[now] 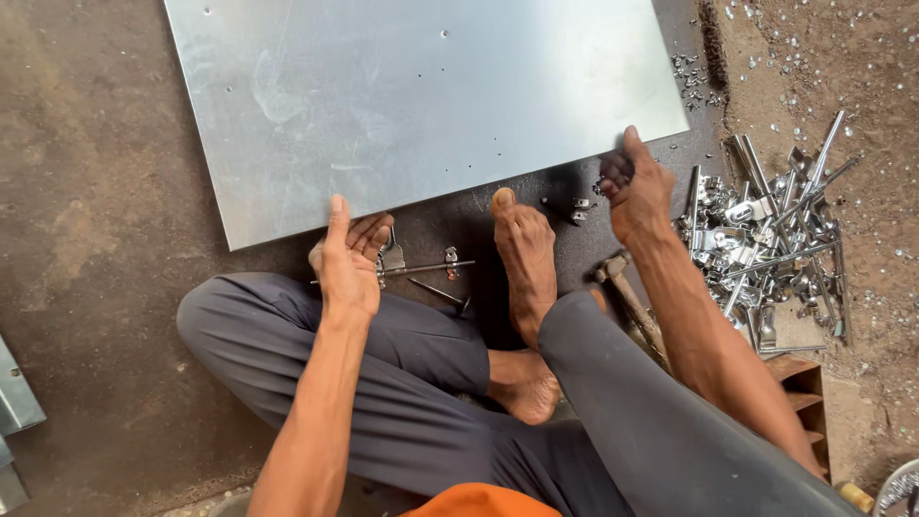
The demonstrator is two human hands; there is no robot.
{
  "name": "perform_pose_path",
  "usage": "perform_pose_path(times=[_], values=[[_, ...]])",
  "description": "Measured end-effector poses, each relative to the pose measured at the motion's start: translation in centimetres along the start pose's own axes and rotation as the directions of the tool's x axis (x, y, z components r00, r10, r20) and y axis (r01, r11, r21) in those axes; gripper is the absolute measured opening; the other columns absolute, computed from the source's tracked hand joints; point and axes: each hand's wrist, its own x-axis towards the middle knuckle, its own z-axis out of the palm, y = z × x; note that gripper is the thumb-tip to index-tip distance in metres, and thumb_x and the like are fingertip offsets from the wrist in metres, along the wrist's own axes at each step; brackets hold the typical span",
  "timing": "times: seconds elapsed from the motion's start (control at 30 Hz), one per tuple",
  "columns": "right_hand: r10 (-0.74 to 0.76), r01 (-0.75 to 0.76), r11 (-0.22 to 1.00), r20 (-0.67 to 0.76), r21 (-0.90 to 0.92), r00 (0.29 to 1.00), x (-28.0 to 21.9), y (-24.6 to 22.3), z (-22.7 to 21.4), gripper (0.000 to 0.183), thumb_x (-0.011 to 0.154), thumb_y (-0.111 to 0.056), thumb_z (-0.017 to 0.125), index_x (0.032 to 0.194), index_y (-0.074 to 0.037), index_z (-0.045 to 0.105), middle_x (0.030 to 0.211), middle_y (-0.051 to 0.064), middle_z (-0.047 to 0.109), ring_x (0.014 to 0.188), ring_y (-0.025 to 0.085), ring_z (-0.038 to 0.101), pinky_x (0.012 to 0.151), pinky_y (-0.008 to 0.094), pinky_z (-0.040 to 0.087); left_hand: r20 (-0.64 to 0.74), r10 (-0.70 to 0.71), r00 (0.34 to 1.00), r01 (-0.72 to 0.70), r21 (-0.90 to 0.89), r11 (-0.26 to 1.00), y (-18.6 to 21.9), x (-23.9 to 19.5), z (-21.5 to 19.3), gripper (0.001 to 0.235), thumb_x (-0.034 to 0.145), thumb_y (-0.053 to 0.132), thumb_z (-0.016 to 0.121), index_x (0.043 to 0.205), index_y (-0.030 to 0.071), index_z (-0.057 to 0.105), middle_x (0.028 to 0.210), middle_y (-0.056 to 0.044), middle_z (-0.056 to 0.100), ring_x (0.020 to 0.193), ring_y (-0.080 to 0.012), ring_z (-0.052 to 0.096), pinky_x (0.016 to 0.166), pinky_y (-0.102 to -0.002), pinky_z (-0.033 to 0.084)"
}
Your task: The person attaches metal latch hardware and support strips to rectangular metal panels using a hammer and rivets, eventually stacking the completed panels.
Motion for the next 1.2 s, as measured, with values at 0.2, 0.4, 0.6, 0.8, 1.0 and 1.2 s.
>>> perform_pose_path(times=[0.2,0.4,0.6,0.8,1.0,1.2], values=[[-0.254,0.263,0.953,0.077,-0.147,0.964,0.3,-5.0,-1.2,0.033,0.099,-0.032,0.076,0.079,-0.015,0.056,0.070,-0.002,0.056,0.059,0.010,0.052,0.051,0.026,0.045,0.030,0.257,0.966,-0.258,0.113,0.959,2.7,-0.6,1.4,0.050,0.095,0.042,0.073,0.093,-0.007,0.068,0.083,-0.018,0.076,0.071,-0.0237,0.076,0.064,-0.032,0.064],[-0.163,0.155,0.973,-0.033,-0.173,0.986,0.2,-4.3,-1.7,0.029,0.095,-0.029,0.077,0.077,-0.015,0.060,0.068,-0.002,0.059,0.059,0.010,0.056,0.051,0.025,0.047,0.030,0.074,0.997,-0.076,0.091,0.993,0.6,-1.3,2.4,0.041,0.089,0.035,0.074,0.098,-0.005,0.069,0.085,-0.015,0.077,0.074,-0.0226,0.077,0.064,-0.032,0.063],[-0.126,0.126,0.972,0.010,-0.200,0.992,1.7,-2.8,-3.6,0.028,0.097,-0.031,0.074,0.081,-0.009,0.065,0.073,0.004,0.067,0.061,0.013,0.059,0.051,0.025,0.048,0.122,0.106,0.987,-0.109,0.020,0.994,-1.5,0.0,0.7,0.040,0.094,0.029,0.077,0.100,-0.009,0.068,0.094,-0.022,0.075,0.084,-0.0277,0.076,0.074,-0.033,0.063],[-0.066,0.067,0.987,0.011,-0.145,0.998,2.9,-0.4,-5.0,0.027,0.094,-0.031,0.078,0.087,-0.007,0.066,0.079,0.006,0.070,0.067,0.014,0.066,0.057,0.026,0.054,0.141,0.028,0.990,-0.018,-0.069,0.997,-4.7,0.9,-1.7,0.029,0.092,0.022,0.076,0.102,-0.004,0.068,0.102,-0.020,0.074,0.097,-0.0309,0.076,0.087,-0.034,0.064],[-0.105,0.106,0.988,0.019,-0.110,0.994,4.0,0.7,-5.7,0.029,0.093,-0.029,0.080,0.088,-0.004,0.066,0.078,0.007,0.067,0.069,0.017,0.066,0.058,0.029,0.056,0.131,0.031,0.991,-0.019,-0.089,0.996,-5.2,0.9,-1.8,0.027,0.093,0.019,0.076,0.099,-0.006,0.068,0.101,-0.021,0.074,0.096,-0.0321,0.076,0.088,-0.037,0.064],[-0.112,0.116,0.985,0.036,-0.130,0.993,3.5,0.9,-6.2,0.031,0.096,-0.031,0.079,0.091,-0.004,0.065,0.081,0.007,0.067,0.073,0.018,0.067,0.060,0.028,0.056,0.096,0.003,0.995,0.007,-0.100,0.995,-5.6,0.1,-1.9,0.026,0.092,0.019,0.076,0.101,-0.005,0.070,0.102,-0.019,0.075,0.096,-0.0301,0.075,0.089,-0.034,0.063]])
